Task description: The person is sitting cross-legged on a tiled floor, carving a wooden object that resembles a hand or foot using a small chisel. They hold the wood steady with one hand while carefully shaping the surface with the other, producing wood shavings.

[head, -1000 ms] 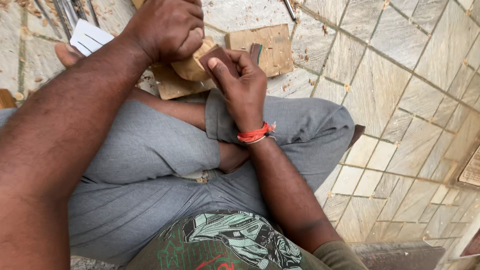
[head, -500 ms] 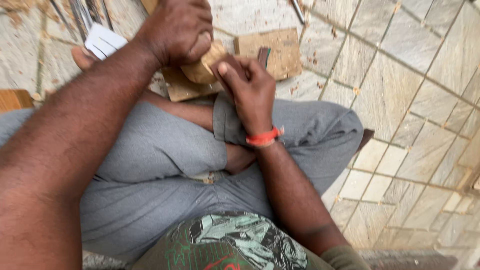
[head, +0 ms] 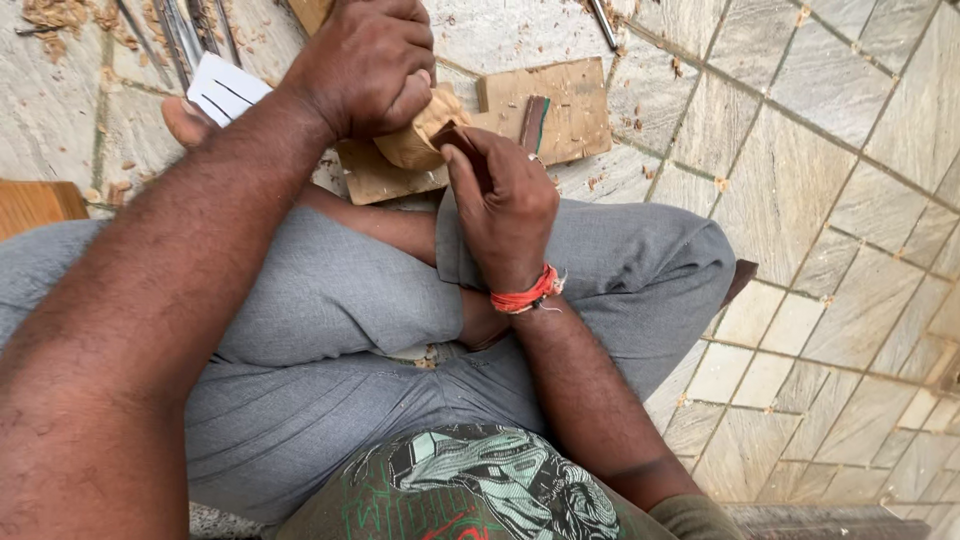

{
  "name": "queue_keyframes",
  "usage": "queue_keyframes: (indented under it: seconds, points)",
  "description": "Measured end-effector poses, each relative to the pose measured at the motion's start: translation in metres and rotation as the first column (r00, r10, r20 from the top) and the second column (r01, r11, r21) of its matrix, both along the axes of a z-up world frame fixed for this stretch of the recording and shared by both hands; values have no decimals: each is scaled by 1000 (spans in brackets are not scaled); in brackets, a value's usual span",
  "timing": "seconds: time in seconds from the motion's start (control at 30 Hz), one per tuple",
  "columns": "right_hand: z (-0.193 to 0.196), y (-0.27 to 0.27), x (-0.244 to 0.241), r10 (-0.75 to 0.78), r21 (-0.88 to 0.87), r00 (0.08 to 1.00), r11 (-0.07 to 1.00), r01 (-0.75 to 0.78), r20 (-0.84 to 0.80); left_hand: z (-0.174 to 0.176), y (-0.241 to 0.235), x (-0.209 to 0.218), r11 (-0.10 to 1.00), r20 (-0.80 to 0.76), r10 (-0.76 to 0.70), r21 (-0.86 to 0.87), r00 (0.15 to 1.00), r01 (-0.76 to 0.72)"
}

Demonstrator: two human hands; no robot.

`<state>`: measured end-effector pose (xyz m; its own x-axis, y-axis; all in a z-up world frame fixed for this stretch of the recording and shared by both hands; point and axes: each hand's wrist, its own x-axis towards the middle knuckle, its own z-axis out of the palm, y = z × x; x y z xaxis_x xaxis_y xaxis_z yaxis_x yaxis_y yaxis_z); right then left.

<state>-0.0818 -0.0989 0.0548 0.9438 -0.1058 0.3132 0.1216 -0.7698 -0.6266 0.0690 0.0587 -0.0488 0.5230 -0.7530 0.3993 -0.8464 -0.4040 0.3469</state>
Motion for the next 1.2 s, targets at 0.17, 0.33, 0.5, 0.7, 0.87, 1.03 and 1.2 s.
queue_keyframes:
  seconds: [0.17, 0.33, 0.5, 0.7, 0.87, 1.03, 1.2]
  points:
    - [-5, 1, 4, 26, -110, 999, 994, -21, 39, -5, -2, 2, 999, -241, -5, 34, 970, 14]
    - [2, 4, 0, 2, -93, 999, 996, 2, 42, -4, -1, 2, 1000, -32, -10, 6, 999, 10]
    - [-4, 2, 2, -9, -53, 1000, 999, 10, 25, -11, -1, 3, 997, -132, 3, 79, 991, 7]
    - [-10, 0, 2, 25, -54, 1000, 998, -24, 19, -12, 3, 1, 997, -66, 12, 74, 998, -7]
    - [-5, -15, -5, 4, 54, 993, 999, 2, -116, -10, 5, 0, 984, -65, 25, 180, 998, -13]
    - [2, -50, -5, -96, 621, 920, 710, 331, -380, 2, 8, -3, 968, -142, 9, 251, 990, 27]
    - [-10, -30, -9, 89, 807, 907, 497, 318, -412, 30, 25, -16, 977, 190, 11, 208, 982, -51]
